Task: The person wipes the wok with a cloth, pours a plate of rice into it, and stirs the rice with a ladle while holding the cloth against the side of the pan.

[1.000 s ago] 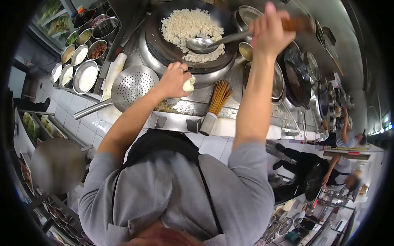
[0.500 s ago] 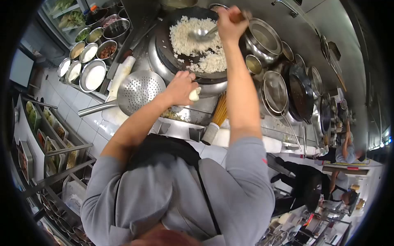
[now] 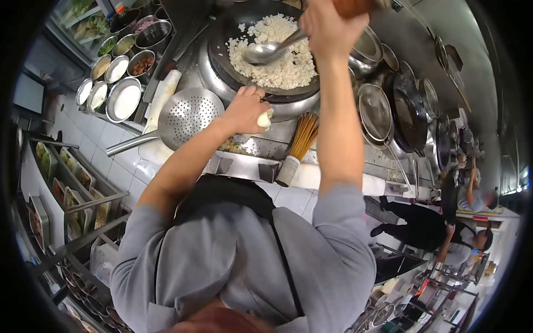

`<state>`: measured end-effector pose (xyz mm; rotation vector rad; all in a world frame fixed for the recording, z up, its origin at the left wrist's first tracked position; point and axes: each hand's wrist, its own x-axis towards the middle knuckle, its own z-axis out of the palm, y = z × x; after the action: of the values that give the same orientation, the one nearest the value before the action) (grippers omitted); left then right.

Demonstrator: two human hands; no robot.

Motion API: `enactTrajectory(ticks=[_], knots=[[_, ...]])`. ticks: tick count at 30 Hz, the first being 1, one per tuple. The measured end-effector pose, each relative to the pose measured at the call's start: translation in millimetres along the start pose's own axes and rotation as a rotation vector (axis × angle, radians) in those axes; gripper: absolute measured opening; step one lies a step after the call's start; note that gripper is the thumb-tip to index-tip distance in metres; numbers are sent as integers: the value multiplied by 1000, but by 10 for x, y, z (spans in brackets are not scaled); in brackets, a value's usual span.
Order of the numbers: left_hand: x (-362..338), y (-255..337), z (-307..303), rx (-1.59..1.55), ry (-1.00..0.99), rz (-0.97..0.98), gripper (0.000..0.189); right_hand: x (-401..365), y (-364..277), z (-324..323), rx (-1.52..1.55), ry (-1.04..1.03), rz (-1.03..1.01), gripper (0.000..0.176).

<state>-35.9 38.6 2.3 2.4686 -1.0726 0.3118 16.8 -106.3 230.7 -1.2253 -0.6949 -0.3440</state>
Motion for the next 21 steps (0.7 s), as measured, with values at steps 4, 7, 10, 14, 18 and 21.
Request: enactTrajectory(ticks=[4, 7, 10, 14, 18, 21], knots=[[-22, 65, -17, 27, -47, -11, 47, -356, 927, -208, -151, 321, -219, 33], [-35, 30, -44, 25, -63, 2, 49, 69, 475, -135, -369, 451, -70, 29], [2, 55, -41, 41, -95, -43, 50, 27, -128, -165, -149, 249, -56, 30], [7, 95, -86, 37, -100, -48, 51, -573, 812, -291, -178, 446, -226, 30], [-5, 54, -66, 20, -112, -41, 49, 98, 165, -232, -409, 573, -59, 29], [-1, 46, -85, -19, -74, -33, 49, -117, -276, -519, -139, 360, -56, 31]])
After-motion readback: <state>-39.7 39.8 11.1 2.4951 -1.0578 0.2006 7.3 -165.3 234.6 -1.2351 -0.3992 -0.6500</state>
